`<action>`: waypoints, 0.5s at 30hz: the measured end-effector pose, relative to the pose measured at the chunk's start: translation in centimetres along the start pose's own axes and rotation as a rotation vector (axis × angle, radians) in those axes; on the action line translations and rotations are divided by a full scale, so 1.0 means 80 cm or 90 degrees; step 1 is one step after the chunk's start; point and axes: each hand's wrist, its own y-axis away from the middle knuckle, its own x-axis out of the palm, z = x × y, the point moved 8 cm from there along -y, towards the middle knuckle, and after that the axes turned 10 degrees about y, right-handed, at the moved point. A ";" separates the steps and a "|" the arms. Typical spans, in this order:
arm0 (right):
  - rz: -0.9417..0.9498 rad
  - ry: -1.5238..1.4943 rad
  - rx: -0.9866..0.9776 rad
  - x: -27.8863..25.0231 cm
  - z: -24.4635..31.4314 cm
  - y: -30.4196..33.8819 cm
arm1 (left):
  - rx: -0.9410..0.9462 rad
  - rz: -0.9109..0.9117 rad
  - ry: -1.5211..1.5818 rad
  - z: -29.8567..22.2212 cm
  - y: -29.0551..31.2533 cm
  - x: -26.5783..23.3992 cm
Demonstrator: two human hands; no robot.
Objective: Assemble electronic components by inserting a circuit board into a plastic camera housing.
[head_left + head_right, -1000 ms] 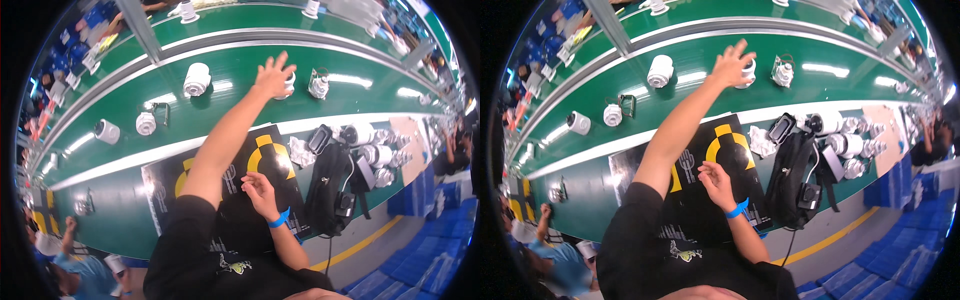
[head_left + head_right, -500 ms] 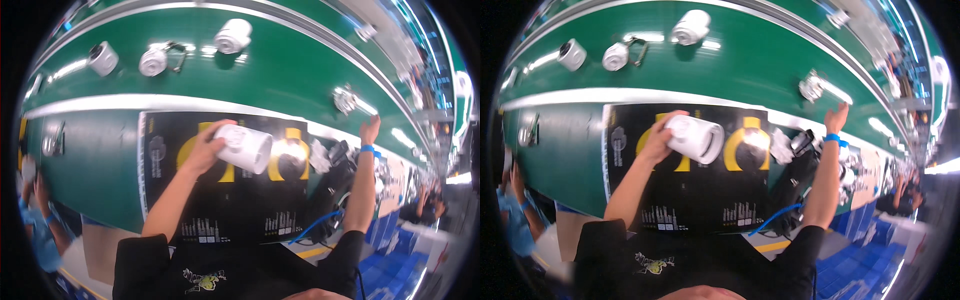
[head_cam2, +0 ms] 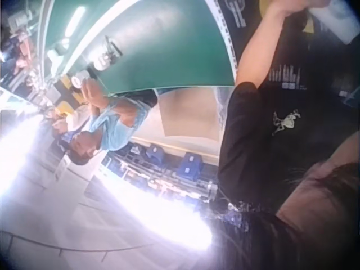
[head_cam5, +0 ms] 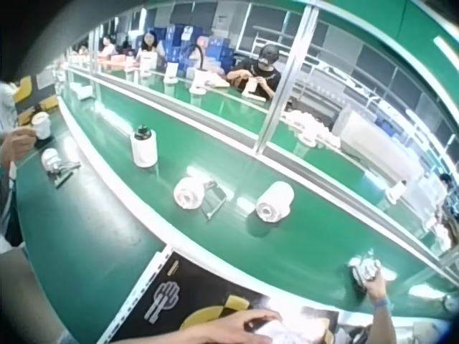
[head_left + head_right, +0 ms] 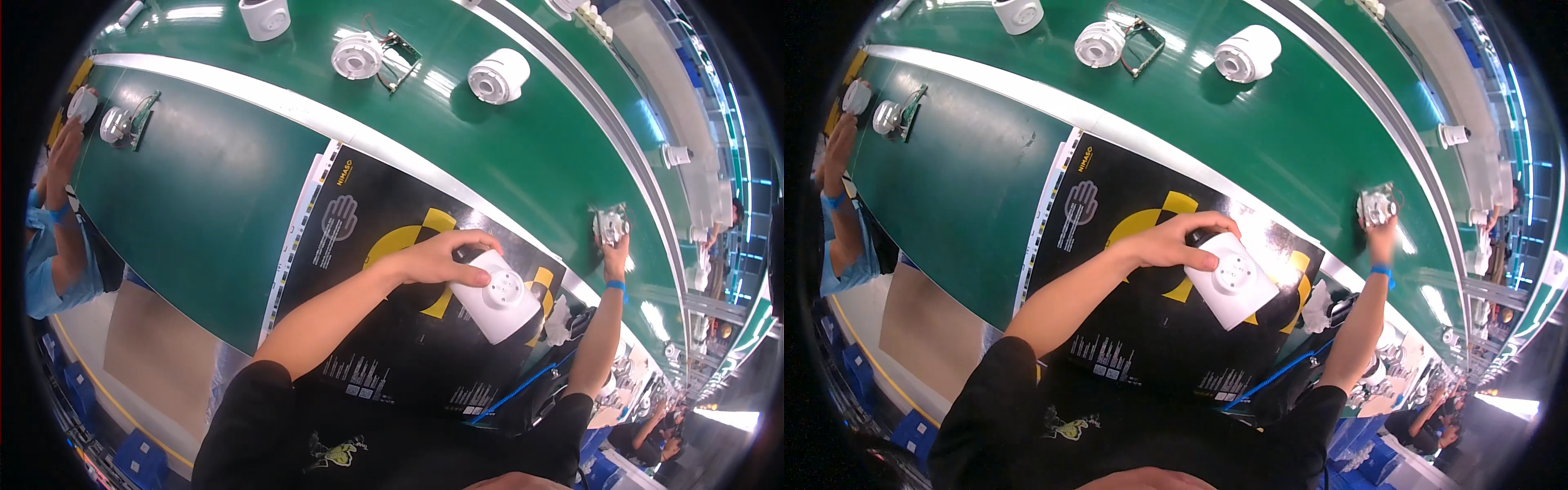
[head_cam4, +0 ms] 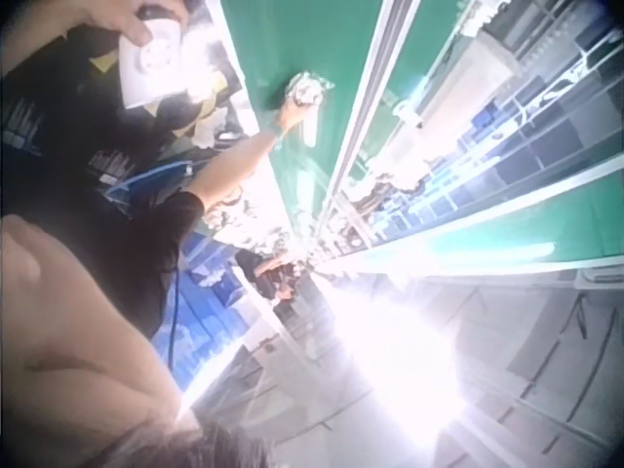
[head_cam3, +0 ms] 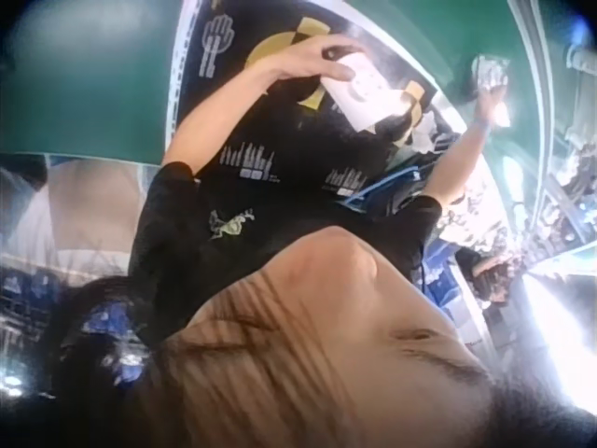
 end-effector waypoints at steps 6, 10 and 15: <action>-0.010 -0.016 -0.053 0.051 0.075 0.046 | 0.071 -0.056 0.344 -0.003 -0.001 -0.034; 0.156 0.084 -0.179 0.073 0.149 0.127 | 0.165 -0.111 0.488 -0.024 -0.006 -0.063; 0.194 -0.011 -0.146 0.095 0.187 0.209 | 0.161 -0.051 0.485 -0.039 -0.002 -0.072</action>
